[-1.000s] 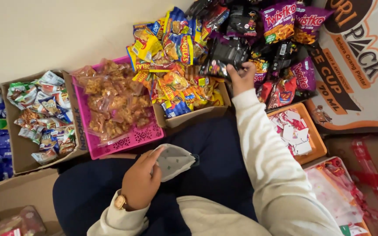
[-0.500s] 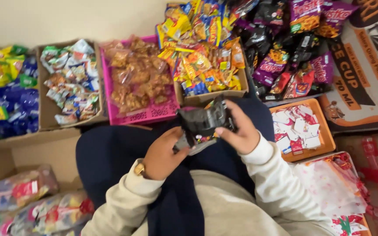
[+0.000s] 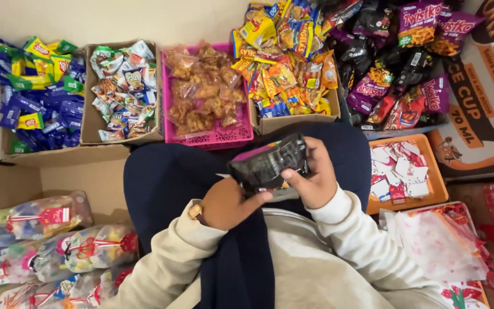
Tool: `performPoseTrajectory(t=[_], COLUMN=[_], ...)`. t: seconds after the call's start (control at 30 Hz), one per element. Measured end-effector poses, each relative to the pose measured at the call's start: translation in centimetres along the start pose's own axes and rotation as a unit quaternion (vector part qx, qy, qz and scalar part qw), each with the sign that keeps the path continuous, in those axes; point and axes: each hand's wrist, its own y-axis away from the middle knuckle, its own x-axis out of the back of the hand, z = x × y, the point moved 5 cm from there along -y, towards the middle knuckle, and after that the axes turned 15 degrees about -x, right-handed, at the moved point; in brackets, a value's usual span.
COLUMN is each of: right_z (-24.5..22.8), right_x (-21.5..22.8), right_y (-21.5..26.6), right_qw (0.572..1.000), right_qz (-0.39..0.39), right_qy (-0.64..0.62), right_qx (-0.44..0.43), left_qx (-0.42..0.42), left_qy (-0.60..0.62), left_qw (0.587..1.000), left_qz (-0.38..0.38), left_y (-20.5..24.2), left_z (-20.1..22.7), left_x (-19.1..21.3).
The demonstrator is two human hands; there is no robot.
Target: Packing various small snack packets into individual gift bags.
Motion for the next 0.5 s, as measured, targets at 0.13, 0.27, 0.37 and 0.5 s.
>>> performPoseTrajectory(t=[0.13,0.27,0.37,0.5], right_z=[0.0,-4.4,-6.4,-4.0], right_x=[-0.2,1.0,1.4,0.5], right_y=[0.1,-0.5,-0.3,0.9], right_qw=[0.998,0.950,0.916,0.922], right_qz=[0.016,0.082,0.069,0.028], right_qy=[0.052,0.255,0.332,0.319], right_qx=[0.034,0.158,0.213,0.219], left_qx=[-0.024,-0.076,-0.056,-0.019], left_qy=[0.028,0.019,0.016,0.078], left_qw=[0.999,0.997,0.997,0.992], left_qz=[0.004,0.008,0.052,0.102], left_y=[0.4,0.3,0.8,1.2], left_z=[-0.7,-2.4,-4.2,-6.3], left_x=[-0.2,-0.8,-1.2,-2.4])
